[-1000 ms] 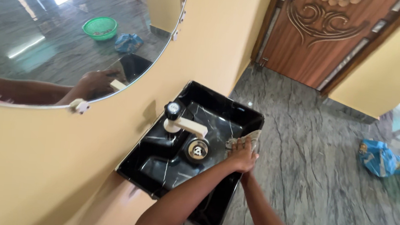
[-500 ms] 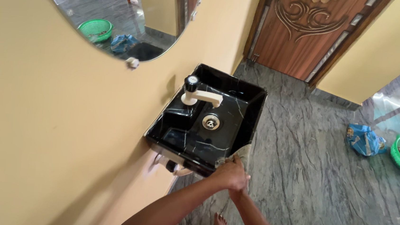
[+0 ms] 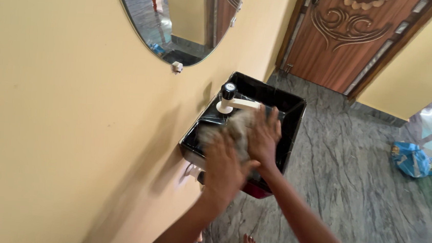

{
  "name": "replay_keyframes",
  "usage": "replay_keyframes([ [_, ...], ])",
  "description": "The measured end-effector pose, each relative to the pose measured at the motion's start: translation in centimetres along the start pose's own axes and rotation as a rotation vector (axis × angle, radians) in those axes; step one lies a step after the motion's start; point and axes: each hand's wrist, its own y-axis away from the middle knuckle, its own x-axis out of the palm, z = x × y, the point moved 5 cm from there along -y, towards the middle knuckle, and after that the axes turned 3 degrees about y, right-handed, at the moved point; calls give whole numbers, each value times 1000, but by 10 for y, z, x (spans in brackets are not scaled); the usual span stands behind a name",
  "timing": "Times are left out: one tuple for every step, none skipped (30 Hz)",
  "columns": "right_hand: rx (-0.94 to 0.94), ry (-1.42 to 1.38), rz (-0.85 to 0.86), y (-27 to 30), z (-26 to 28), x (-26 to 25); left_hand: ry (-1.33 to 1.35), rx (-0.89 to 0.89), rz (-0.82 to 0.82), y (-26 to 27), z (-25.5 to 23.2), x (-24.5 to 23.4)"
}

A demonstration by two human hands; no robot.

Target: The person wipes the surface of a black bathroom sink using a cloth. They repeatedly rub the basin, faucet, and drain area with the cloth in hand.

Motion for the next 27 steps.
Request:
replay_keyframes([
  [-129, 322, 78, -13, 18, 20, -58, -18, -35, 0, 19, 2],
  [-155, 334, 165, -22, 26, 39, -116, -37, -70, -3, 38, 6],
  [-178, 347, 250, -28, 31, 58, -175, -52, -104, -6, 56, 12],
  [-318, 334, 381, -26, 39, 81, -126, -55, 24, -7, 73, 25],
  [-464, 324, 512, -20, 45, 103, -71, -62, 149, -5, 85, 39],
  [-610, 313, 643, -10, 48, 120, -16, -71, 274, -2, 95, 52],
  [-621, 362, 633, -1, 45, 130, -32, -84, 319, 0, 103, 61],
  [-631, 410, 623, 7, 42, 139, -48, -96, 363, -1, 111, 67],
  [-644, 464, 609, 5, 38, 146, -61, -108, 402, -7, 116, 71],
  [-678, 462, 610, -1, 37, 153, -64, -149, 492, -16, 122, 76],
  [-712, 457, 627, 2, 34, 157, -58, -196, 596, -22, 125, 81],
  [-746, 451, 645, 3, 32, 160, -50, -243, 699, -26, 127, 85],
  [-784, 490, 711, 0, 29, 166, -65, -270, 771, -34, 127, 87],
  [-822, 529, 777, -3, 25, 171, -79, -298, 843, -40, 123, 88],
  [-857, 567, 846, -2, 20, 175, -93, -325, 919, -44, 120, 90],
  [-916, 588, 864, -1, 17, 179, -97, -346, 982, -51, 119, 90],
  [-968, 605, 886, 4, 12, 182, -103, -362, 1053, -54, 117, 92],
  [-1020, 621, 907, 12, 6, 186, -110, -379, 1125, -52, 115, 95],
  [-968, 485, 950, 18, 1, 187, -143, -305, 1112, -54, 110, 97],
  [-914, 349, 988, 28, -4, 185, -176, -232, 1098, -54, 106, 100],
  [-850, 215, 1020, 37, -10, 181, -211, -152, 1086, -53, 102, 104],
  [-778, 138, 1086, 46, -18, 176, -182, -126, 1104, -49, 98, 109],
  [-708, 65, 1147, 53, -27, 168, -151, -100, 1118, -45, 94, 117],
  [-636, -9, 1206, 53, -35, 159, -119, -74, 1132, -42, 90, 126],
  [-621, 45, 1296, 55, -43, 147, -102, -33, 1198, -37, 83, 136],
  [-605, 100, 1386, 56, -52, 129, -84, 9, 1264, -32, 73, 148],
  [-585, 157, 1471, 53, -59, 110, -15, 74, 1333, -26, 59, 159],
])
